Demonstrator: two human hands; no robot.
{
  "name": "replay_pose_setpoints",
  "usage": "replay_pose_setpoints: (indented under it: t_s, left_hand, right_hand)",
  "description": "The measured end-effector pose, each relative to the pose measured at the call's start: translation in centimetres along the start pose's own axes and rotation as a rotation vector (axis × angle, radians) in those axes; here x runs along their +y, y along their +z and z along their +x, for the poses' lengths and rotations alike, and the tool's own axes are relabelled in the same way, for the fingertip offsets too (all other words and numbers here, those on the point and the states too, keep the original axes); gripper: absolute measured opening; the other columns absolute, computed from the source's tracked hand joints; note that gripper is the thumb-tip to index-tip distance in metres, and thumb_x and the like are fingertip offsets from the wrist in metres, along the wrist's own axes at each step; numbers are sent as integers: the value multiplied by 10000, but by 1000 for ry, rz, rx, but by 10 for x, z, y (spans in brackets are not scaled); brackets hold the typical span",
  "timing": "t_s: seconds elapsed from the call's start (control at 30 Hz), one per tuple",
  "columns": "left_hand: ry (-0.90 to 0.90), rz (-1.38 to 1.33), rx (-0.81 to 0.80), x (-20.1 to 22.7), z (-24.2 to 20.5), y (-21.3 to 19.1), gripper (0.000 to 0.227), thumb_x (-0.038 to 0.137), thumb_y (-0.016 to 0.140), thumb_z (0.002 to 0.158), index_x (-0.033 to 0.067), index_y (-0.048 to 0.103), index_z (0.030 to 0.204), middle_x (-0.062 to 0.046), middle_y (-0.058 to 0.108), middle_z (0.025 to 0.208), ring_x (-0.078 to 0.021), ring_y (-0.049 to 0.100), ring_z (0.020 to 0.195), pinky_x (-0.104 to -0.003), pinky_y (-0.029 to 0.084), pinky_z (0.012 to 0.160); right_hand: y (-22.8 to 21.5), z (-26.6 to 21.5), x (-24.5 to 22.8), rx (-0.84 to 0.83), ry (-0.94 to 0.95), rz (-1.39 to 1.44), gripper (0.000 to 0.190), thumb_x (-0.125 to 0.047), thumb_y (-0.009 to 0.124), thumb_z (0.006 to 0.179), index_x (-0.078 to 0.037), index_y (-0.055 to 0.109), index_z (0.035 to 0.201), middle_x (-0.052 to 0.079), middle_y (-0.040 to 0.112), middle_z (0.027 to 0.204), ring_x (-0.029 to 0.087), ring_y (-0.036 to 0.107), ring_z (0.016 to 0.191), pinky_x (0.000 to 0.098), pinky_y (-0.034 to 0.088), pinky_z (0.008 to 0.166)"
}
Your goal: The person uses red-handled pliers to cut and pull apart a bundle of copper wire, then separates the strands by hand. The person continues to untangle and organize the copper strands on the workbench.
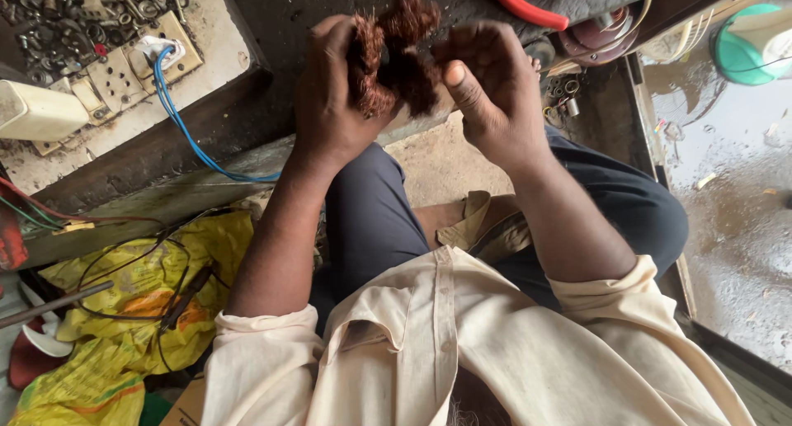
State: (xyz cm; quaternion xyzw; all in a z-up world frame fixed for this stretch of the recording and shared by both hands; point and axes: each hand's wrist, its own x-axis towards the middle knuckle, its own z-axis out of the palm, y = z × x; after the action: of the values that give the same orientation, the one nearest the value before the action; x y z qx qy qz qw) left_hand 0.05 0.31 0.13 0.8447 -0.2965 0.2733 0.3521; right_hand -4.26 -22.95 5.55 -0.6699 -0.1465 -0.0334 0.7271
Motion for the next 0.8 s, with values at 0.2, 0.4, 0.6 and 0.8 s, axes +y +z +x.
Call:
replay_pose_setpoints:
  t_s: [0.2,0.4,0.6,0.8]
  left_hand:
    - [85,0,-36,1,-2,-3,1056,321,1033,846,157,263,1549,-167,448,1493,-342,546,1387,-461,541,1147]
    - [68,-3,-35,9,-3,-9,1007,270,1017,842,172,300,1543,-154,464,1509,-346,557,1389,-473,541,1159]
    - [91,40,-26,7,-2,-6,988,281,1014,871,137,302,1541,-162,460,1489,-343,550,1388,-469,547,1153]
    - [67,17,-28,5,2,-5,1002,289,1009,843,126,302,1534,-163,470,1462,-333,565,1362,-474,551,1134]
  right_hand:
    - [-1,34,-10,-186,-8,44,716,-144,802,1099,-50,284,1585,135,593,1460,213,630,1355,366,563,1184]
    - [-6,30,-7,-168,-76,-237,721,13,794,1090,-75,272,1580,117,629,1351,202,693,1300,359,569,1138]
    - [-2,20,15,-55,-95,89,682,99,776,1131,-101,298,1574,106,600,1268,164,636,1146,311,599,1079]
    - [10,15,13,61,-33,182,615,90,756,1073,-54,359,1519,83,659,1177,142,666,1113,279,575,1030]
